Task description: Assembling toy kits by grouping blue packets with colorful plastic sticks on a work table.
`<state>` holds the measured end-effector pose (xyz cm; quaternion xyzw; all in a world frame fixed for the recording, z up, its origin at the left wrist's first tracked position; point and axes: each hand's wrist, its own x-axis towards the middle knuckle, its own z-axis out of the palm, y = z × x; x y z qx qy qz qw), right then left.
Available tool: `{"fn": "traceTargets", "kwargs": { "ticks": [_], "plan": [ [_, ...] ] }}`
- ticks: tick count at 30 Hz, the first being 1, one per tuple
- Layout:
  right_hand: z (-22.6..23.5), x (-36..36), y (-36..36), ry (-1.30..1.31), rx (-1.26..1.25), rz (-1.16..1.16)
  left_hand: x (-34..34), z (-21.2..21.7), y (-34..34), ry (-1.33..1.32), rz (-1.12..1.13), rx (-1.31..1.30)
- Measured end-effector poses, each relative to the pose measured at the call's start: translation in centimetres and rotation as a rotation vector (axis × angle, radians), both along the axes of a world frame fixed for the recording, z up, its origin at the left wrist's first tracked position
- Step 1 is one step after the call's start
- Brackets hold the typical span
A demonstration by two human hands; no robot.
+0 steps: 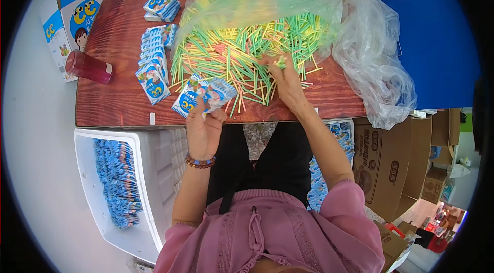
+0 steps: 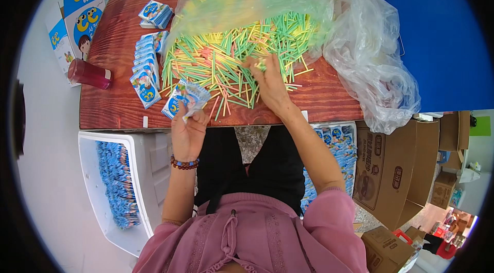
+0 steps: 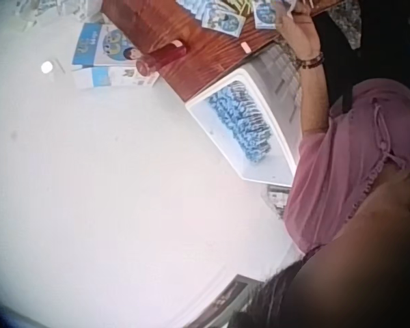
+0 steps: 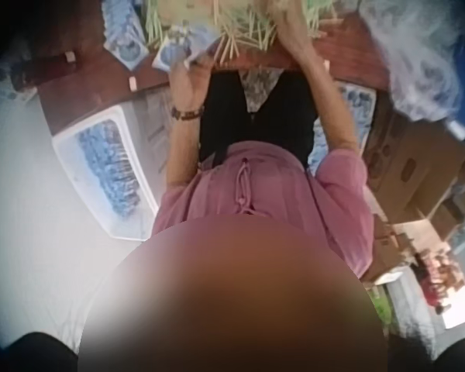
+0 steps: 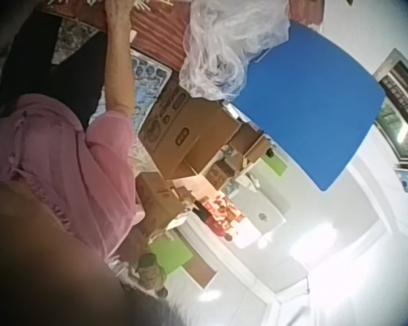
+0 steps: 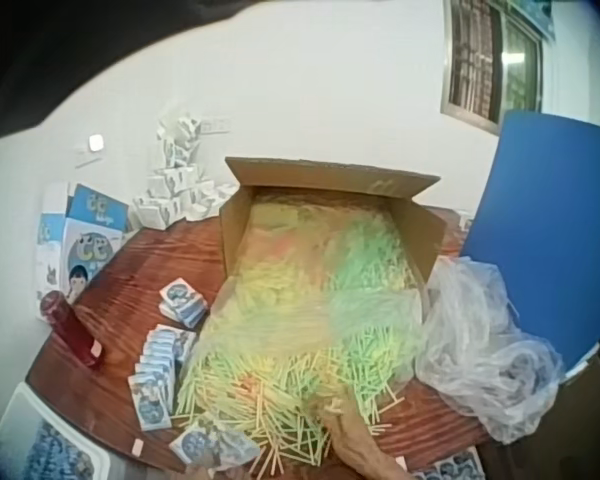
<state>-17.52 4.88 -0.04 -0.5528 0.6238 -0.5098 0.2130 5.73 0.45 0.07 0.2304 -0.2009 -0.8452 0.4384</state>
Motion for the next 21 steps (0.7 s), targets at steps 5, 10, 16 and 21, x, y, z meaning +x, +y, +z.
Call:
{"fn": "traceTargets", "kwargs": {
  "ticks": [5, 10, 16, 21],
  "plan": [
    [2.9, 1.3, -0.5, -0.943, -0.421, 0.006, -2.6, 0.3, 0.2, 0.012, -0.034, 0.07],
    [5.5, 3.4, -0.3, -1.129, -0.576, 0.085, -4.3, 0.3, 0.3, -0.058, -0.091, -0.062],
    [6.0, 5.5, -0.7, -0.814, -0.693, 0.022, -4.5, -0.4, 0.4, 0.07, -0.133, -0.027],
    [5.2, 7.0, -0.9, -0.72, -0.695, -0.02, -4.7, -0.2, 0.6, 0.074, -0.115, 0.012]
  ]
}}
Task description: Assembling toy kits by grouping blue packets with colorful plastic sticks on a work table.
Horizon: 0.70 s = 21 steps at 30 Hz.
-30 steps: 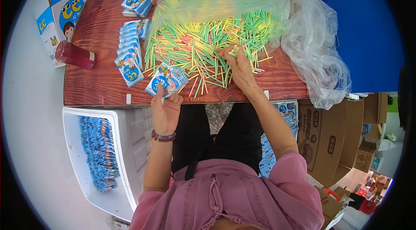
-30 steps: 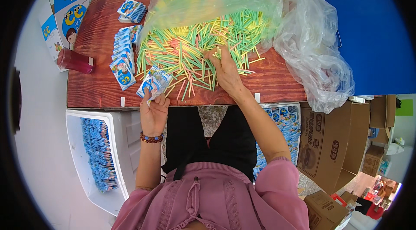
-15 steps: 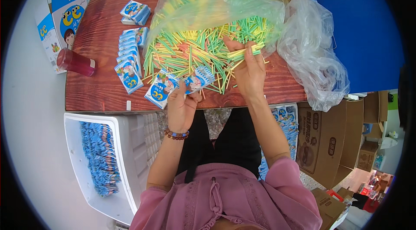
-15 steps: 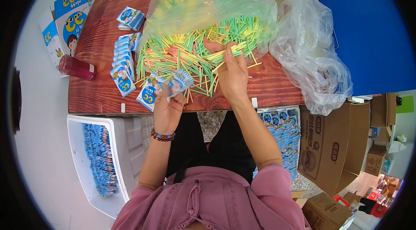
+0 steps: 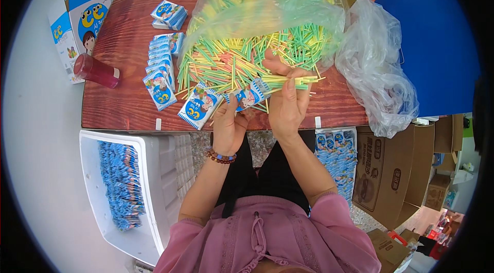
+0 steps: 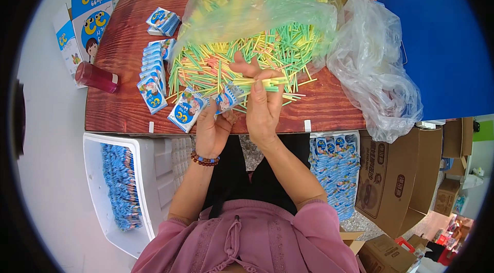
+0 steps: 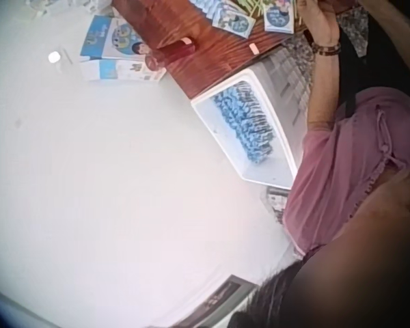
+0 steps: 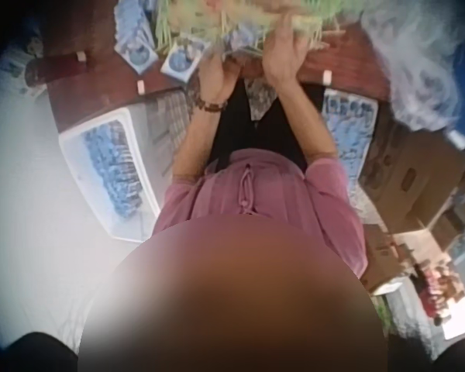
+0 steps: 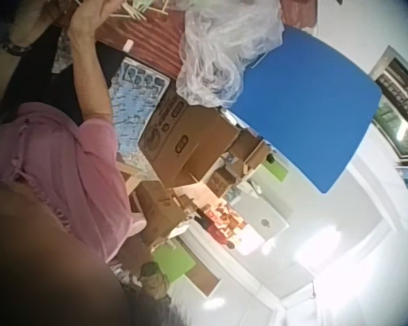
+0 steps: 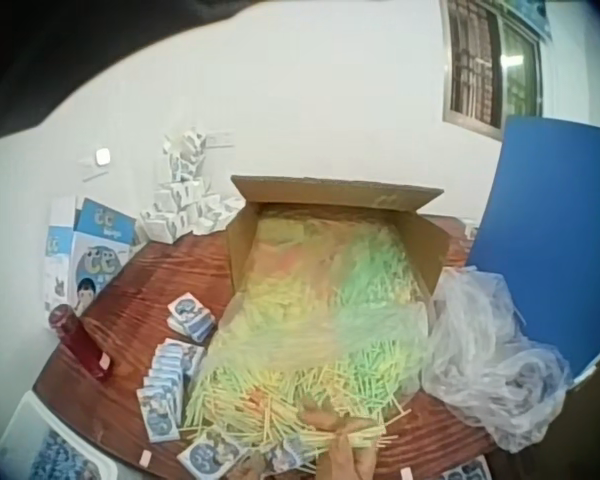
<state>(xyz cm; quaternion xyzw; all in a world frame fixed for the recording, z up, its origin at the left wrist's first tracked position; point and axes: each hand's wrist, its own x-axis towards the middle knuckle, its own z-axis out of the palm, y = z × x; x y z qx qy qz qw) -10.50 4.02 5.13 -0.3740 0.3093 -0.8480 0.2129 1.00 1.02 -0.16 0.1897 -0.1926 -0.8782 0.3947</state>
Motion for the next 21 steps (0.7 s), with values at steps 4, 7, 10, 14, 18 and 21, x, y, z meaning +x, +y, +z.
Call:
{"fn": "traceTargets", "kwargs": {
  "ticks": [4, 7, 10, 14, 18, 21],
  "plan": [
    [-0.9, 1.1, 0.0, -0.055, 0.022, -0.029, -0.1, -0.1, 0.0, 0.048, 0.0, -0.035],
    [-1.1, 1.8, 0.6, -0.067, 0.13, -0.008, -0.4, 0.4, 0.3, -0.005, 0.061, 0.006],
    [-0.7, 1.9, 0.5, 0.101, 0.248, 0.004, -0.3, -0.5, -0.1, -0.003, 0.045, -0.082],
    [0.0, 1.3, 1.2, 0.001, 0.249, 0.082, -0.7, -0.9, -0.4, 0.005, 0.047, -0.128],
    [0.4, -0.9, 2.1, 0.493, 0.465, 0.074, -1.2, -0.6, -0.6, -0.003, 0.076, -0.041],
    [0.3, -3.9, 3.0, 0.528, 0.531, -0.022, 0.0, -1.0, -0.9, 0.094, 0.055, 0.004]
  ]
}}
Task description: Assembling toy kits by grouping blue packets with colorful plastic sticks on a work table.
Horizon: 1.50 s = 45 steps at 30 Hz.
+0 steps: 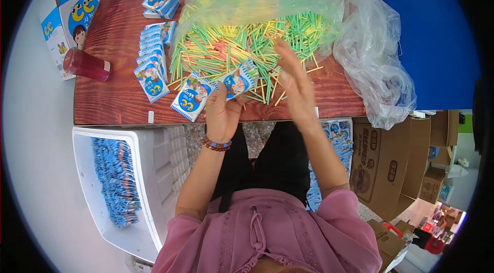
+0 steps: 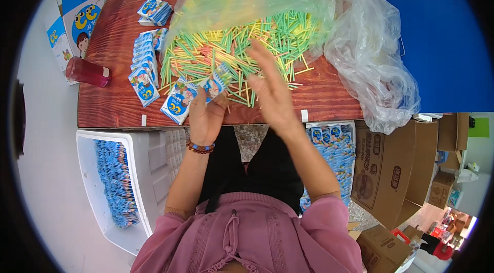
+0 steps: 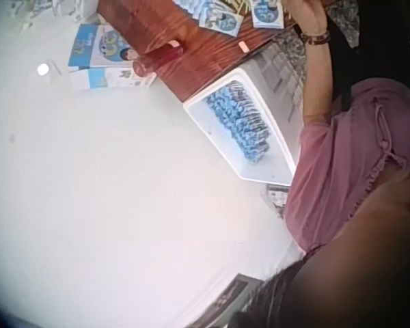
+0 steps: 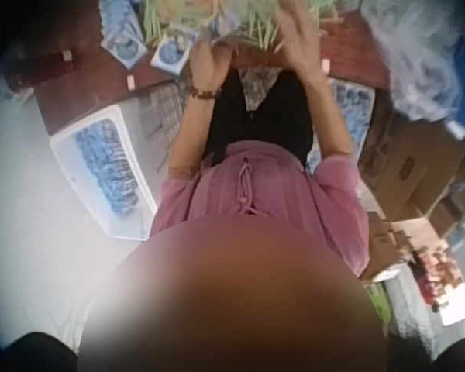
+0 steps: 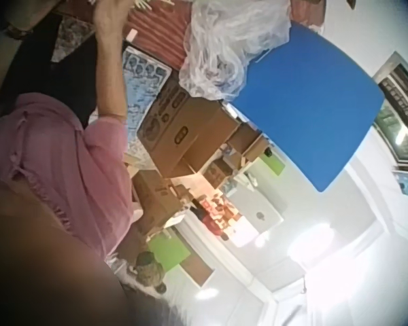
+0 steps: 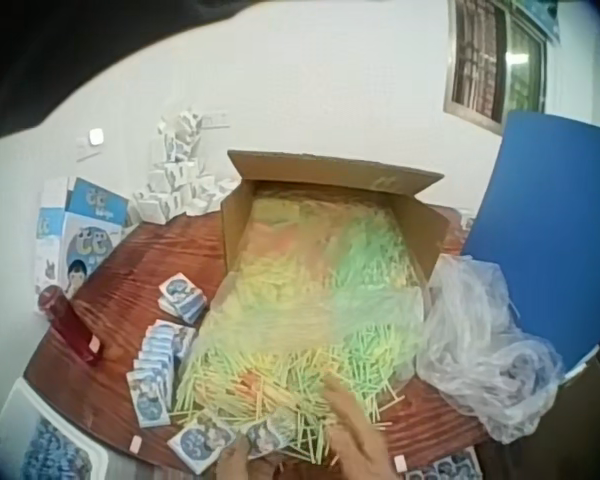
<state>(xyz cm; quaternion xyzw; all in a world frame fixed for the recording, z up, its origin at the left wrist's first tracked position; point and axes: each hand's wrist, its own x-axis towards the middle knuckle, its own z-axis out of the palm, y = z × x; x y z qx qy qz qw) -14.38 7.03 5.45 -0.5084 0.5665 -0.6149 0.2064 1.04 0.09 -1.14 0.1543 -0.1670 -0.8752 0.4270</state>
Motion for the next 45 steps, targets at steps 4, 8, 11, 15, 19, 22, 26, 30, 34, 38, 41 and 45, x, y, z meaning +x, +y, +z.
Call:
{"fn": "traceTargets", "kwargs": {
  "ticks": [4, 8, 11, 15, 19, 22, 26, 30, 34, 38, 41, 45],
  "plan": [
    [-1.5, -6.4, 3.2, 0.508, 0.342, 0.046, 0.7, -0.4, -0.1, 0.067, -0.005, -0.021],
    [-2.2, -6.5, 4.6, 1.019, 0.521, 0.146, 0.4, -0.5, 0.4, 0.028, 0.009, 0.04],
    [-2.2, -6.4, 4.4, 1.084, 0.467, 0.249, 0.5, -0.2, 0.5, -0.012, 0.017, 0.034],
    [-2.1, -5.9, 3.3, 1.095, 0.414, 0.31, 0.8, 0.0, 0.5, -0.062, 0.02, 0.027],
    [-2.7, -5.3, 2.2, 1.151, 0.336, 0.328, 1.0, -0.6, 0.2, 0.03, -0.03, -0.022],
    [-2.6, -5.7, 1.9, 1.116, 0.355, 0.329, 0.7, -0.1, 0.5, -0.043, 0.021, 0.047],
    [1.2, -4.1, 1.5, 0.099, 0.358, 0.146, 0.8, -0.3, 0.4, -0.013, 0.001, 0.042],
    [4.0, -0.3, 0.2, -0.42, 0.063, 0.131, 1.2, -0.8, 0.3, 0.009, -0.015, -0.012],
    [1.6, 0.9, -1.1, -0.139, 0.131, 0.079, 1.2, -0.8, 0.2, 0.06, -0.044, -0.059],
    [1.2, 0.7, -1.2, 0.149, 0.109, 0.096, 1.1, -1.2, 0.2, 0.068, -0.047, -0.033],
    [1.7, 0.3, -1.7, 0.241, 0.136, 0.166, 1.1, -0.7, 0.2, 0.075, -0.032, -0.033],
    [1.7, -0.1, -2.1, 0.204, 0.215, 0.286, 1.2, -0.4, 0.4, -0.044, -0.028, -0.056]
  ]
}}
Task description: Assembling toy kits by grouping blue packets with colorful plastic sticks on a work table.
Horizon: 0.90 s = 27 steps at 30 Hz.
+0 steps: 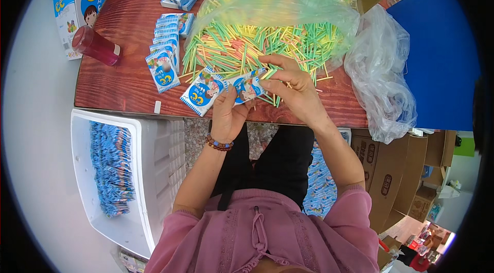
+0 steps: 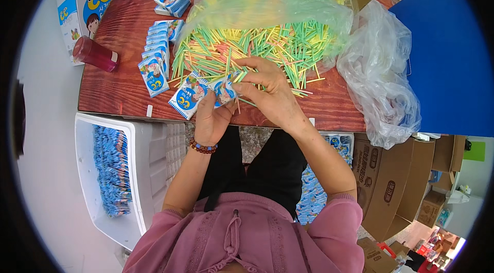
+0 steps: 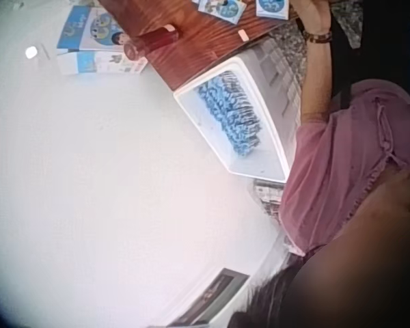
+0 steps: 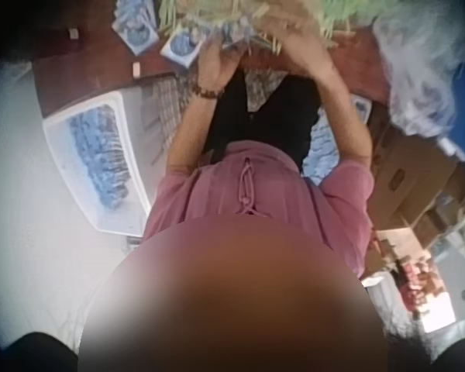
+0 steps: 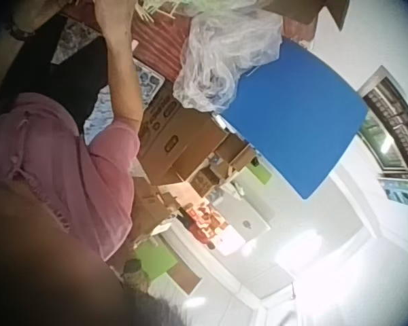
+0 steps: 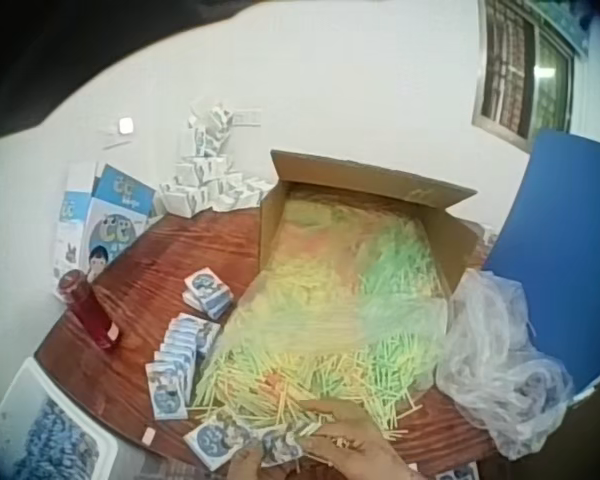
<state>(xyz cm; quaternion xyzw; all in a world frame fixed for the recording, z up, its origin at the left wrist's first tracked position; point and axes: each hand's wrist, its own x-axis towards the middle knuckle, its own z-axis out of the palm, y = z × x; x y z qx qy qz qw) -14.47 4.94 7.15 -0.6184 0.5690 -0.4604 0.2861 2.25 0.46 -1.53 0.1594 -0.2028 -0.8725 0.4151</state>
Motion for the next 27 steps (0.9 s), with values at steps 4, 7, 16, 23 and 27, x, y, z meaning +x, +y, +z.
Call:
{"fn": "traceTargets", "kwargs": {
  "ticks": [4, 7, 16, 23, 27],
  "plan": [
    [0.2, 0.3, 0.5, -0.083, -0.022, -0.061, 0.1, -0.2, -0.1, 0.031, -0.02, -0.009],
    [-0.7, 0.3, 0.3, 0.082, -0.096, -0.055, -0.2, 0.1, 0.0, 0.088, 0.02, 0.047],
    [1.3, 0.9, 1.6, 0.043, 0.02, -0.174, 0.2, -0.8, 0.0, 0.038, -0.003, 0.014],
    [0.9, 1.2, 4.9, -0.027, 0.049, -0.373, -1.0, -0.5, 2.2, 0.044, -0.037, -0.031],
    [2.3, -1.9, 7.6, 0.151, 0.038, -0.472, 0.1, 0.1, 1.9, -0.113, 0.025, -0.262]
  ]
}}
